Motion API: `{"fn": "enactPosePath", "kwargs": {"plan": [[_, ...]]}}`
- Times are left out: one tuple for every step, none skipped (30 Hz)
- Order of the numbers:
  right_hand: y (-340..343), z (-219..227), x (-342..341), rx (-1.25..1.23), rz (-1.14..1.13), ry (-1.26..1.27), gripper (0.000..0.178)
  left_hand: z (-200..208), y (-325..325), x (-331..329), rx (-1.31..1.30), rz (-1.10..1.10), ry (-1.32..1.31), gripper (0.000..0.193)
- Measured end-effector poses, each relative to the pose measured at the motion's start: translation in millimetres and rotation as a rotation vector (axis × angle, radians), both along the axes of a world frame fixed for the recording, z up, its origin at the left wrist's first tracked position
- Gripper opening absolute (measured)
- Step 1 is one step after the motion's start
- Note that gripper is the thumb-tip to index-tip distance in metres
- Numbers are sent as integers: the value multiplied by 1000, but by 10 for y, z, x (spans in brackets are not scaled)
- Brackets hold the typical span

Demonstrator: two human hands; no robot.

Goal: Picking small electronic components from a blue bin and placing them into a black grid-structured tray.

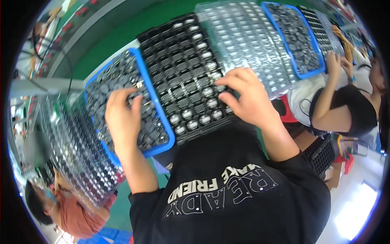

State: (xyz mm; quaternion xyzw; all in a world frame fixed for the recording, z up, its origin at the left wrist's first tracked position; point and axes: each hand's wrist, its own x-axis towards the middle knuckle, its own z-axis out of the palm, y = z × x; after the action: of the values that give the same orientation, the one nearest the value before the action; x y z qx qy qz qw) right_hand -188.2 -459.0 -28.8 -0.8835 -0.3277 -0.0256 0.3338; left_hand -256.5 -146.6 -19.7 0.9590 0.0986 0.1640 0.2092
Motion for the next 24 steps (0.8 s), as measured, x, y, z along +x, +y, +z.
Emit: {"fn": "enactPosePath", "kwargs": {"plan": [[-149, 32, 46, 22, -117, -42, 26, 28, -42, -26, -37, 88, 8, 20], [-293, 65, 91, 53, -227, -84, 26, 70, -62, -70, -66, 181, 19, 20], [-463, 72, 151, 2, -353, -79, 28, 38, -37, -118, -96, 225, -5, 20], [-668, 75, 228, -47, -475, -72, 29, 29, -40, -163, -155, 250, -44, 19], [-895, 72, 277, -156, -597, -79, 29, 35, -54, -210, -169, 231, -91, 19], [-1150, -9, 337, -218, -721, -80, 30, 56, -58, -249, -178, 219, -141, 18], [-1353, -38, 389, -295, -829, -22, 32, 57, -48, -278, -175, 215, -147, 18], [-1541, -43, 404, -311, -852, 52, 32, 34, -33, -314, -290, 181, -198, 18], [-1693, -86, 420, -323, -870, 120, 30, 7, -16, -351, -400, 155, -252, 18], [-1804, -119, 412, -338, -887, 190, 29, -26, 3, -384, -393, 164, -259, 18], [-1844, -100, 426, -286, -874, 241, 28, -69, 19, -409, -564, 128, -317, 19], [-1857, -101, 435, -235, -860, 293, 27, -95, 35, -432, -734, 88, -374, 20], [-1858, -102, 423, -206, -862, 297, 25, -109, 47, -459, -727, 97, -382, 20], [-1820, -81, 397, -201, -849, 295, 25, -113, 42, -489, -929, 69, -393, 20], [-1792, -67, 365, -225, -809, 220, 24, -118, 29, -515, -1131, 37, -402, 20], [-1775, -68, 342, -248, -769, 146, 23, -129, 15, -535, -1334, 2, -408, 20], [-1772, -73, 338, -254, -724, 91, 16, -144, -8, -541, -1405, 3, -435, 18], [-1762, -71, 316, -250, -715, 90, 16, -167, 1, -548, -1447, -39, -441, 19], [-1751, -51, 282, -255, -673, 82, 13, -154, -2, -566, -1484, -69, -418, 21], [-1725, -33, 263, -261, -626, 72, 10, -123, -47, -579, -1521, -96, -400, 23], [-1745, -50, 254, -236, -589, 104, 7, -104, -74, -589, -1515, -84, -408, 23], [-1773, -71, 242, -233, -573, 108, 7, -87, -95, -596, -1566, -93, -388, 26], [-1809, -89, 233, -224, -548, 103, 8, -61, -120, -592, -1614, -102, -367, 29], [-1834, -119, 229, -216, -516, 101, 9, -49, -143, -601, -1616, -83, -355, 34]]}}
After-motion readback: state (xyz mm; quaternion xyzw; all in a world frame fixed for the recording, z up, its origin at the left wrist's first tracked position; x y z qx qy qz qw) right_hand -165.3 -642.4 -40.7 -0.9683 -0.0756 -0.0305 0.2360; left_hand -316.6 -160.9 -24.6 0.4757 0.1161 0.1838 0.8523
